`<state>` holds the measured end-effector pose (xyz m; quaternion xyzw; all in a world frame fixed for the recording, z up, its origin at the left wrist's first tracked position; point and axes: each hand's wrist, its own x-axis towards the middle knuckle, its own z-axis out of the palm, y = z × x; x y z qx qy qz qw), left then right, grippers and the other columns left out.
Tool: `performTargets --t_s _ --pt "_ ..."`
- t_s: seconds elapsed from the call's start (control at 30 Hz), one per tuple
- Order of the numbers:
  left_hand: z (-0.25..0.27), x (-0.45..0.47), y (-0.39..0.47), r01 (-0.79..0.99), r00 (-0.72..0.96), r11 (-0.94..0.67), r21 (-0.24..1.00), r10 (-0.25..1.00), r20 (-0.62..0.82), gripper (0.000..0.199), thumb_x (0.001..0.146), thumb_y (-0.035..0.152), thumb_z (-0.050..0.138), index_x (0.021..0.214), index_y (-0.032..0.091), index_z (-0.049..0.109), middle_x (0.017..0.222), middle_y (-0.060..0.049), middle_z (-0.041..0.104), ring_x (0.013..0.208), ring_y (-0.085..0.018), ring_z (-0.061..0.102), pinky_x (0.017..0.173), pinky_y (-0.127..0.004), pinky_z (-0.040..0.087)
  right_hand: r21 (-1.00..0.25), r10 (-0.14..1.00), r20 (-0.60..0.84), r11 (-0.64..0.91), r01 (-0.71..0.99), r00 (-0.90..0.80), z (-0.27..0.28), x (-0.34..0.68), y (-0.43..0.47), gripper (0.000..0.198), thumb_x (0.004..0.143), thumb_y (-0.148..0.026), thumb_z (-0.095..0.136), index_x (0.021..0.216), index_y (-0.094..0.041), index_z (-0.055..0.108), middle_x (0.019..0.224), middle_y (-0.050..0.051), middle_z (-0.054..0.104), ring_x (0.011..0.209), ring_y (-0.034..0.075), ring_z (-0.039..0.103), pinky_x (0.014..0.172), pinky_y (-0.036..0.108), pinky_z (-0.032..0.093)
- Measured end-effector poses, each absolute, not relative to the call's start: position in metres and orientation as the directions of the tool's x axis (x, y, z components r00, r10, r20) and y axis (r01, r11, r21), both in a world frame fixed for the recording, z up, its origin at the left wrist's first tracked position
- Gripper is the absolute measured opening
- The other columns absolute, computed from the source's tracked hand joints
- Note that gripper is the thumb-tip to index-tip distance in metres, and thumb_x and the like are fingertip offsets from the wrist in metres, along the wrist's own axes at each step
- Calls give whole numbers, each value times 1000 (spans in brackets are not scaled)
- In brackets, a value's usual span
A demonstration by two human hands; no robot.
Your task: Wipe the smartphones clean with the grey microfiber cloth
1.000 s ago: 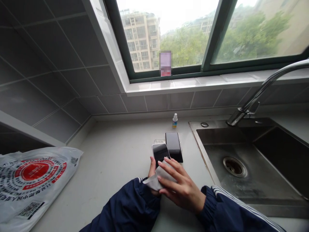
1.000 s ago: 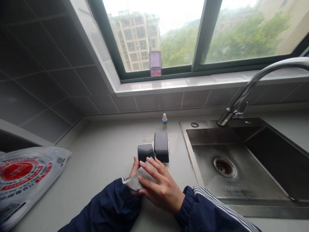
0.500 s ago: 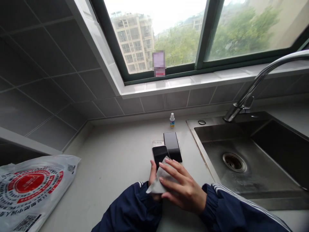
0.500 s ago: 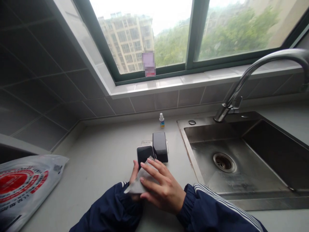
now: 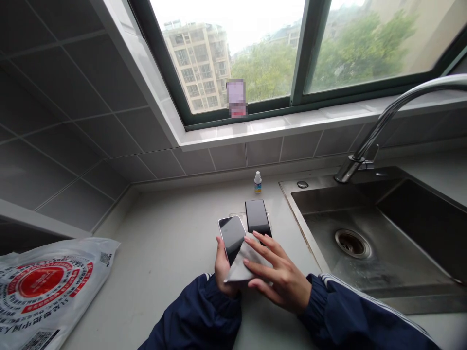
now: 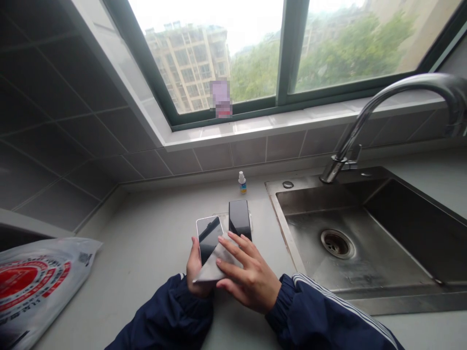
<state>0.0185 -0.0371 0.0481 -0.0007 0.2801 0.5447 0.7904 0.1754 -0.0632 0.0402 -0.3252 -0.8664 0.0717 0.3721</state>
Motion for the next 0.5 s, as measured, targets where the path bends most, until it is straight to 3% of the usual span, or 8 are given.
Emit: performTargets --t_s 0.23,0.37,0.5 --pt "49 18 -41 -805 362 515 294 820 -443 68 87 69 41 97 7 69 84 -13 69 87 -27 68 86 -38 50 -375 581 670 802 465 -462 44 164 -73 25 93 -31 62 115 -20 68 143 14 50 131 32 43 103 53 44" --pt "43 21 -44 -772 356 518 368 832 -426 68 83 73 46 96 9 67 77 -11 66 74 -23 65 76 -35 50 -439 618 698 769 466 -362 40 162 -78 20 89 -31 69 106 -21 71 109 12 62 97 24 56 82 41 52" --pt "44 22 -43 -753 308 486 445 856 -414 70 82 73 46 96 8 68 80 -13 68 72 -24 64 70 -35 50 -500 665 667 733 460 -336 33 161 -78 18 88 -24 70 105 -20 70 86 6 56 70 15 49 61 29 47"
